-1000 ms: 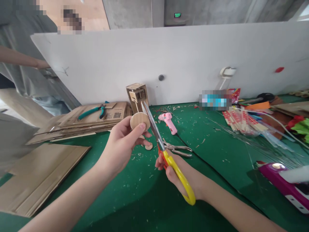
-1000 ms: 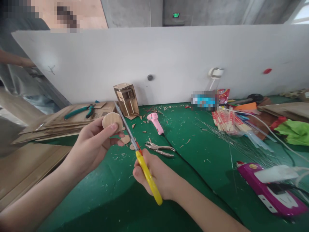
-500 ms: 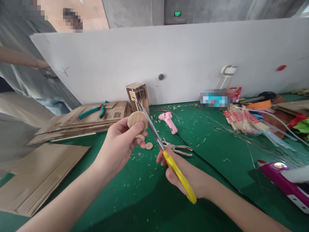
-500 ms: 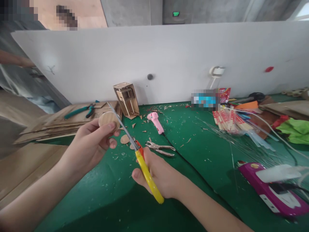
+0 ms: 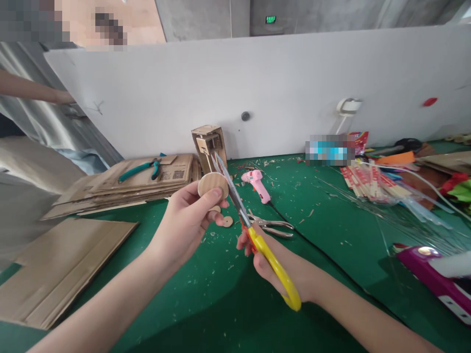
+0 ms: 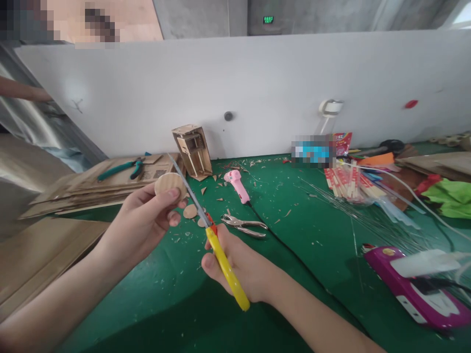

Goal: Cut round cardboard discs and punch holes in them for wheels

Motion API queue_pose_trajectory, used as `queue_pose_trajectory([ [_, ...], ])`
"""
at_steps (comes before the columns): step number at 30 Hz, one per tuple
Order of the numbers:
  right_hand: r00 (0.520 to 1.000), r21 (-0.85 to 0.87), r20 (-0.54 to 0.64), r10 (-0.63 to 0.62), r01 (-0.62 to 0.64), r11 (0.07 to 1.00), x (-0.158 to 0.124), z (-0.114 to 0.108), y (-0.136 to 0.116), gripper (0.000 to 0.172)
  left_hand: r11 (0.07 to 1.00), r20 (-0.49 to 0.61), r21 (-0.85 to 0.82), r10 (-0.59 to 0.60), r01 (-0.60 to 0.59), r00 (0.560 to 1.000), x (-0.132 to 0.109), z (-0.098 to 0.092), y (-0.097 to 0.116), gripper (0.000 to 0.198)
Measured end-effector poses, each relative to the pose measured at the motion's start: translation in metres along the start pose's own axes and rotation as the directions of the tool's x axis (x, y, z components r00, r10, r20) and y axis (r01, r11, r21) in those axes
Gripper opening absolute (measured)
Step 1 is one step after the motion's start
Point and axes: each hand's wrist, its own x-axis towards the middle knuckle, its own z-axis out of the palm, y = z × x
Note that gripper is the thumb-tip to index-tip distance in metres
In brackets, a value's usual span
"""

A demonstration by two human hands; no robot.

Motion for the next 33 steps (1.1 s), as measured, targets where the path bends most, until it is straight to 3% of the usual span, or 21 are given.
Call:
queue_pose_trajectory([
  [7, 0.999, -0.133, -0.028, -0.021, 0.017, 0.991, 0.000, -0.003, -0.003, 0.038, 0.999, -0.009, 0.033, -0.002, 0.002, 1.000, -0.004, 0.001, 0.003, 0.011],
  [17, 0.999, -0.093, 0.007, -0.036, 0.036, 0.995, 0.000, -0.001, -0.009, 0.032, 1.000, -0.054, -0.008, 0.013, -0.013, 0.998, -0.006, 0.008, 0.001, 0.010],
  [26, 0.993, -0.120, -0.112, 0.046, -0.060, 0.991, 0.002, 0.007, 0.006, 0.033, 0.999, -0.072, 0.031, 0.018, -0.016, 0.997, -0.009, 0.008, 0.001, 0.011],
  [33, 0.986, -0.182, -0.153, 0.063, -0.091, 0.979, 0.002, 0.008, 0.009, 0.034, 0.998, -0.022, 0.062, 0.035, -0.033, 0.999, -0.007, 0.004, 0.003, 0.013],
])
